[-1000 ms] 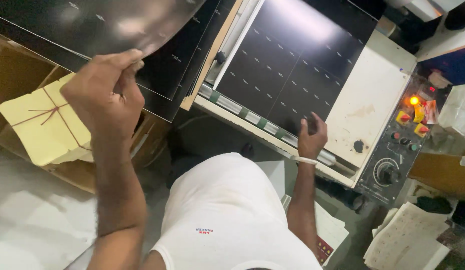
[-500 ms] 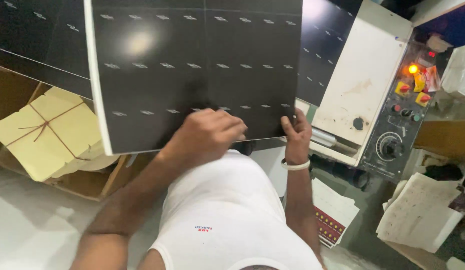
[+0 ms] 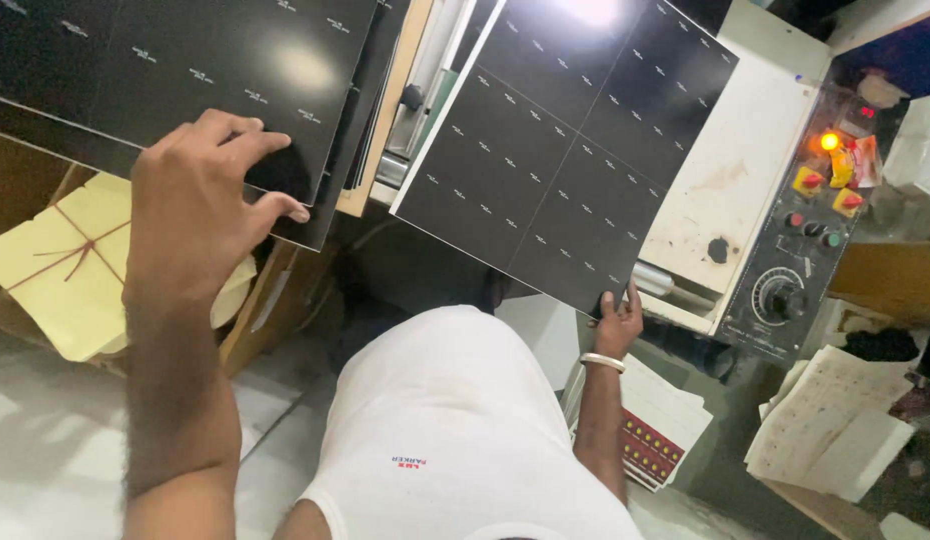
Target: The person takes large black printed sheets one at a time from a stack and feeds them into a laminating machine, aligning each sheet against the rollers. The laminated sheet exits onto the output side and the person repeats the cycle with the next sheet.
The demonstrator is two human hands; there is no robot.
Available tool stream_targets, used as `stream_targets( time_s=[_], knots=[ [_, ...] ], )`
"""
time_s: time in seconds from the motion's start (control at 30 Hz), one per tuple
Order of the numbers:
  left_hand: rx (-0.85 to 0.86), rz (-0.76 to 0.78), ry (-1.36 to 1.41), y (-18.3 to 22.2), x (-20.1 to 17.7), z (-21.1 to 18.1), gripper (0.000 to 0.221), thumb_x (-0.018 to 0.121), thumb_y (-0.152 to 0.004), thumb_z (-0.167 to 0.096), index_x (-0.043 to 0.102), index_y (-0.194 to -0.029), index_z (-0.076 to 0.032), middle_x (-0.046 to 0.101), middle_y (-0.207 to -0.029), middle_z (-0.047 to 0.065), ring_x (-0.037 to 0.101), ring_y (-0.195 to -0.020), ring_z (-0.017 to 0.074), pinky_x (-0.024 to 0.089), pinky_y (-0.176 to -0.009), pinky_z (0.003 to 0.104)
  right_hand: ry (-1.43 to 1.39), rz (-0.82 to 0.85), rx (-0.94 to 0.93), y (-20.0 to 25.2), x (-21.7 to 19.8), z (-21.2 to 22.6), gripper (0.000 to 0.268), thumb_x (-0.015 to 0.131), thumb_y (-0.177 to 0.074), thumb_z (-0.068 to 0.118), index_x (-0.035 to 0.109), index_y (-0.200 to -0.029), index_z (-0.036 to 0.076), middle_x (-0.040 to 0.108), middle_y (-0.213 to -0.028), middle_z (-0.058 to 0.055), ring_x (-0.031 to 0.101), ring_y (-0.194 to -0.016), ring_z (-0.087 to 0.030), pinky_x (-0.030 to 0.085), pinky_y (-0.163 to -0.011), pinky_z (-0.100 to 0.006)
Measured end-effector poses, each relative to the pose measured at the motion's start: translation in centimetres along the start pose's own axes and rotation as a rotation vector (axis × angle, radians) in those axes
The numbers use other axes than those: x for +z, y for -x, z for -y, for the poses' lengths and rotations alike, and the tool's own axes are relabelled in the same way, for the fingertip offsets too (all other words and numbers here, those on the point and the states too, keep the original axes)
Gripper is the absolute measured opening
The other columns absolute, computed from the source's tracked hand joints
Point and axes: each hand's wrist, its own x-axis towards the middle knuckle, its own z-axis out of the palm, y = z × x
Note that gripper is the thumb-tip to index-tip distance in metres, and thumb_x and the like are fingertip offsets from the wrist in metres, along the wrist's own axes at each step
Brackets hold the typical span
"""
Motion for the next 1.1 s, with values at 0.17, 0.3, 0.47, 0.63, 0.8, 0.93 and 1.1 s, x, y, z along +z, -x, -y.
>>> stream_targets(
  time_s=[0.17,0.3,0.47,0.63,0.8,0.93,1.1],
  knots=[
    [-0.055,0.039,0.139,0.5,0.2,0.3,0.033,0.082,-0.086,-0.018,0.078,-0.118,-0.01,0.07,-0.132,0.016,0.073,-0.102,0.0318,0.056,-0.092,0.044,0.023,0.021,-0.079,0.2,1.2,-0.6,0.057,0.066,-0.096,0.0,0.047,-0.15,-0.001,0.069,-0.126,-0.015,0.068,-0.11,-0.019,0.055,-0.093,-0.029],
    [-0.035,-0.105,0.139,1.2,1.0,-0.9,0.022,0.066,-0.102,-0.004,0.074,-0.123,-0.002,0.072,-0.13,0.019,0.07,-0.113,0.0358,0.055,-0.101,0.045,0.005,0.041,-0.131,-0.4,1.4,-0.7,0.055,0.066,-0.1,0.001,0.047,-0.151,-0.001,0.068,-0.131,-0.015,0.068,-0.114,-0.02,0.056,-0.098,-0.03],
    [-0.089,-0.153,0.082,1.4,1.8,-2.2,0.03,0.073,-0.1,-0.013,0.071,-0.125,0.003,0.069,-0.131,0.024,0.068,-0.114,0.0393,0.054,-0.098,0.046,0.0,0.026,-0.125,0.1,2.4,1.6,0.059,0.064,-0.097,-0.001,0.045,-0.153,0.002,0.069,-0.126,-0.014,0.071,-0.103,-0.018,0.058,-0.079,-0.029],
    [-0.099,-0.117,0.054,1.8,1.9,-2.3,0.04,0.075,-0.093,-0.015,0.07,-0.129,0.003,0.065,-0.138,0.025,0.064,-0.123,0.0394,0.051,-0.104,0.047,0.054,0.066,-0.098,1.2,1.6,0.8,0.062,0.063,-0.097,-0.005,0.045,-0.155,0.004,0.071,-0.12,-0.014,0.071,-0.088,-0.015,0.056,-0.057,-0.025],
    [-0.126,-0.108,0.069,1.9,2.3,-2.2,0.039,0.073,-0.095,-0.011,0.07,-0.131,0.002,0.065,-0.14,0.022,0.064,-0.126,0.0386,0.051,-0.107,0.046,0.031,0.075,-0.053,3.3,0.2,-0.6,0.063,0.062,-0.097,-0.006,0.042,-0.156,0.004,0.071,-0.122,-0.013,0.071,-0.092,-0.014,0.057,-0.062,-0.023],
    [-0.108,-0.138,0.03,2.0,2.9,-2.0,0.038,0.077,-0.096,-0.017,0.071,-0.129,0.001,0.066,-0.137,0.022,0.064,-0.124,0.0384,0.052,-0.104,0.046,0.085,0.075,0.018,6.3,-0.2,1.1,0.063,0.061,-0.096,-0.005,0.043,-0.156,0.005,0.069,-0.127,-0.012,0.07,-0.093,-0.014,0.054,-0.059,-0.023],
    [-0.13,-0.144,0.084,1.7,2.1,-2.4,0.039,0.077,-0.093,-0.012,0.072,-0.129,-0.001,0.067,-0.138,0.02,0.065,-0.123,0.0367,0.054,-0.103,0.045,0.123,0.058,-0.027,6.9,-1.6,-0.1,0.064,0.063,-0.094,-0.007,0.046,-0.154,0.005,0.067,-0.133,-0.012,0.069,-0.102,-0.015,0.056,-0.072,-0.025]
  ],
)
